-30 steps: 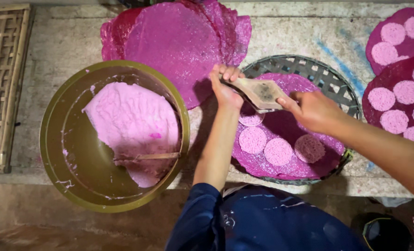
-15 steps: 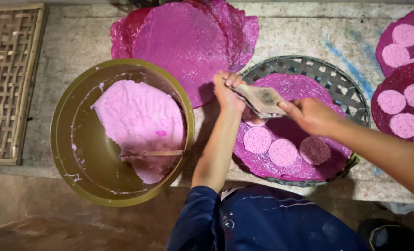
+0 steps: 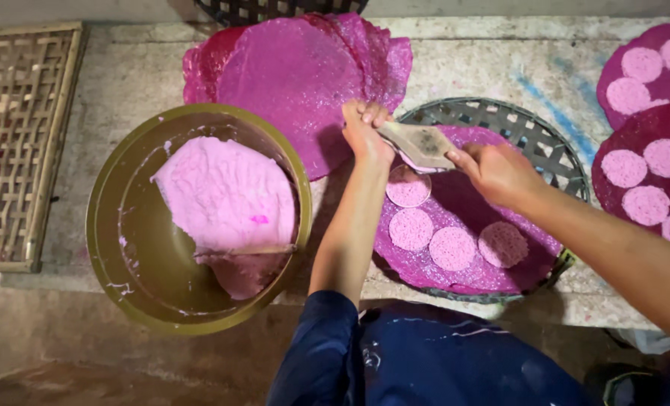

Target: The person scoops pink dough from a bowl and presses it into a handheld mold, then ejects circular pieces onto a tray. The person repeats this process, arranging the finished pieces on a tray.

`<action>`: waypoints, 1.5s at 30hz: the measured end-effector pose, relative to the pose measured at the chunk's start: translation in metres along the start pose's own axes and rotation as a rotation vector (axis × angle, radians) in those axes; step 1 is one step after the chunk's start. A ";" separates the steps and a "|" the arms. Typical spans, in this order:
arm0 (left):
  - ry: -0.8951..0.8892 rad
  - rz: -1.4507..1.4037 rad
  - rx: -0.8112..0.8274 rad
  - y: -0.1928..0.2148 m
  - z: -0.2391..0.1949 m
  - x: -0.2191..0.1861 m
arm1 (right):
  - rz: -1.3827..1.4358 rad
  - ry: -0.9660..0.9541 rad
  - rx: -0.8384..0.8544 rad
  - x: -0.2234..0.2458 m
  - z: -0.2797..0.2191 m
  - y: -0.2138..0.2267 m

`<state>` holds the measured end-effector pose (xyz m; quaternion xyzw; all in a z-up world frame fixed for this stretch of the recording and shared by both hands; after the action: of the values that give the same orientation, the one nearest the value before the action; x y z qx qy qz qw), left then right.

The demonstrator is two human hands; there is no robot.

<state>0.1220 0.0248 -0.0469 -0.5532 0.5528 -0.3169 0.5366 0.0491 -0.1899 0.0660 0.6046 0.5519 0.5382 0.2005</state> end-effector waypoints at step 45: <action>-0.223 2.471 0.282 0.011 -0.147 0.017 | 1.109 0.089 -0.748 -0.165 -0.145 -0.091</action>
<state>-0.0166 -0.0253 -0.0285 0.3745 0.6149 0.3910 0.5734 -0.0874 -0.3586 -0.0318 0.6658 -0.0564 0.7410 0.0674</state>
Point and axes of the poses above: each hand's wrist, its own z-axis towards the middle knuckle, its own y-axis out of the back of the hand, x = y × z, the point moved 6 cm from there along z, towards the middle knuckle, and after that the axes turned 4 degrees about x, right-handed, at the moved point
